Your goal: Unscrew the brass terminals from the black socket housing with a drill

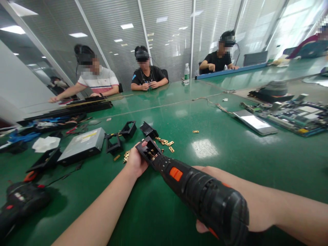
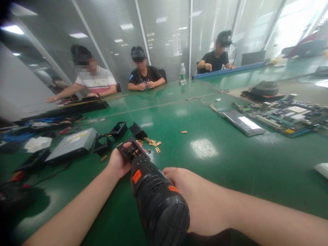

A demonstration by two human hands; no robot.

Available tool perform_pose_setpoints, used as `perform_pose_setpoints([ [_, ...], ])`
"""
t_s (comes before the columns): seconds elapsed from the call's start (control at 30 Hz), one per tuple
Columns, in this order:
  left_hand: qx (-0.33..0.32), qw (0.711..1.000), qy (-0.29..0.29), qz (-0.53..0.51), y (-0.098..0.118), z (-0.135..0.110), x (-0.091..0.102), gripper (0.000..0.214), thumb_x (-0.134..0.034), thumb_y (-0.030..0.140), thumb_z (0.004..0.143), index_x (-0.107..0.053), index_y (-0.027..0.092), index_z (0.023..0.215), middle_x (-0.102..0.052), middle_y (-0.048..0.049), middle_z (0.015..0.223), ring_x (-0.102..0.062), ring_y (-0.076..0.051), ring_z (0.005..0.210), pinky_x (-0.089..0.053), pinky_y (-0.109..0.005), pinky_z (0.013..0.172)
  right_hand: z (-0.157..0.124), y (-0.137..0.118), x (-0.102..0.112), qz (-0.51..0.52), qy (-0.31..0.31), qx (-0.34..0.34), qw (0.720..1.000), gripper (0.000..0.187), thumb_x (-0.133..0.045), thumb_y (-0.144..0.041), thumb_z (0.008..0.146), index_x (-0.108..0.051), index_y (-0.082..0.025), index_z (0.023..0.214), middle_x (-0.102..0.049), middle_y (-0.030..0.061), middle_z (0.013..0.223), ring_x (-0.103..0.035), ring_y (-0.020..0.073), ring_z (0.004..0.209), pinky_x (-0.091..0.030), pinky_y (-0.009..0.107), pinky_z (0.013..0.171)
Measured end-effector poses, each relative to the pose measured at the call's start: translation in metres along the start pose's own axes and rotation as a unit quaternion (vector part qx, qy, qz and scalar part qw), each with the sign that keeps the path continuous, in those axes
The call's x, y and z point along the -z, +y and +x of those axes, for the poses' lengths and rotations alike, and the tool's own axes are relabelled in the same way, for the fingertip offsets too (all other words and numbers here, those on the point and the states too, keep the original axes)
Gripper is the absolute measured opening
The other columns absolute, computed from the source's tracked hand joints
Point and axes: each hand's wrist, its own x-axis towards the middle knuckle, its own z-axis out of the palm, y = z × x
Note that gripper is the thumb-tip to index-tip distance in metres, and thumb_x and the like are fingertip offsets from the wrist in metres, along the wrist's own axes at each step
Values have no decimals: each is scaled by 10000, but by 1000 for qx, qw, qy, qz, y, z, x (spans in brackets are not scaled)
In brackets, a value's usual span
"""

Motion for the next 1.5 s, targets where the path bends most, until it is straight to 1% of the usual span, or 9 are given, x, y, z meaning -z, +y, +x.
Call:
perform_pose_setpoints([
  [0.1, -8, 1000, 3, 2, 0, 0, 0, 171, -541, 242, 744, -644, 130, 821, -669, -98, 735, -672, -280, 710, -561, -451, 679, -1, -1, 0, 21, 16, -20, 999, 250, -684, -203, 615, -497, -190, 781, -541, -23, 692, -537, 151, 622, -432, 235, 536],
  [0.23, -16, 1000, -3, 1, 0, 0, 1, 154, -545, 223, 741, -644, 130, 811, -668, -89, 737, -670, -268, 705, -562, -447, 692, -1, 3, 1, 13, -9, -25, 1000, 323, -682, -164, 645, -501, -176, 912, -527, -38, 684, -549, 154, 637, -431, 225, 541],
  [0.4, -6, 1000, 18, -3, 1, -1, -2, 159, -526, 216, 750, -649, 132, 805, -671, -87, 737, -672, -268, 714, -562, -451, 699, 1, 12, 2, 12, -16, 52, 998, 262, -695, -174, 654, -467, -181, 782, -487, -48, 658, -482, 118, 586, -407, 223, 528],
  [0.5, -1, 1000, 22, 1, 2, -1, -2, 166, -524, 216, 749, -653, 129, 808, -673, -93, 738, -673, -272, 720, -561, -451, 699, 1, 13, 3, -1, -24, 66, 998, 232, -682, -192, 678, -453, -186, 717, -478, -42, 650, -473, 118, 590, -403, 222, 529],
  [0.63, -7, 1000, 16, 4, 1, 0, -1, 166, -536, 224, 742, -653, 127, 810, -672, -98, 742, -673, -276, 720, -560, -453, 700, 1, 10, 4, -25, -21, 37, 999, 230, -701, -221, 672, -482, -175, 724, -515, -19, 683, -488, 140, 651, -437, 242, 599],
  [0.73, -2, 1000, 13, 2, 1, 0, -2, 168, -535, 233, 744, -650, 127, 803, -668, -97, 740, -670, -274, 718, -562, -455, 698, 1, 8, 4, 13, -26, 7, 1000, 260, -716, -255, 630, -494, -168, 733, -501, -19, 659, -481, 140, 628, -439, 256, 601],
  [0.93, -4, 1000, 21, 0, 2, -1, -4, 157, -533, 224, 741, -645, 125, 787, -660, -94, 730, -667, -272, 707, -565, -459, 689, 1, 7, 3, -9, -29, 18, 999, 191, -699, -281, 690, -568, -148, 729, -517, -15, 654, -474, 131, 606, -415, 236, 557],
  [1.2, -13, 1000, 20, 11, 3, -3, -5, 171, -523, 228, 751, -653, 124, 794, -669, -99, 734, -669, -274, 707, -565, -442, 667, 2, 14, 2, -29, -11, 31, 999, 269, -713, -283, 657, -468, -180, 697, -491, -23, 645, -458, 142, 632, -413, 244, 560],
  [1.5, -11, 1000, 19, 9, 3, -4, -6, 170, -536, 231, 744, -649, 125, 812, -672, -92, 737, -669, -270, 699, -563, -442, 667, 3, 17, 4, -9, -21, 10, 1000, 250, -775, -213, 612, -533, -162, 650, -510, -47, 651, -477, 126, 613, -414, 235, 566],
])
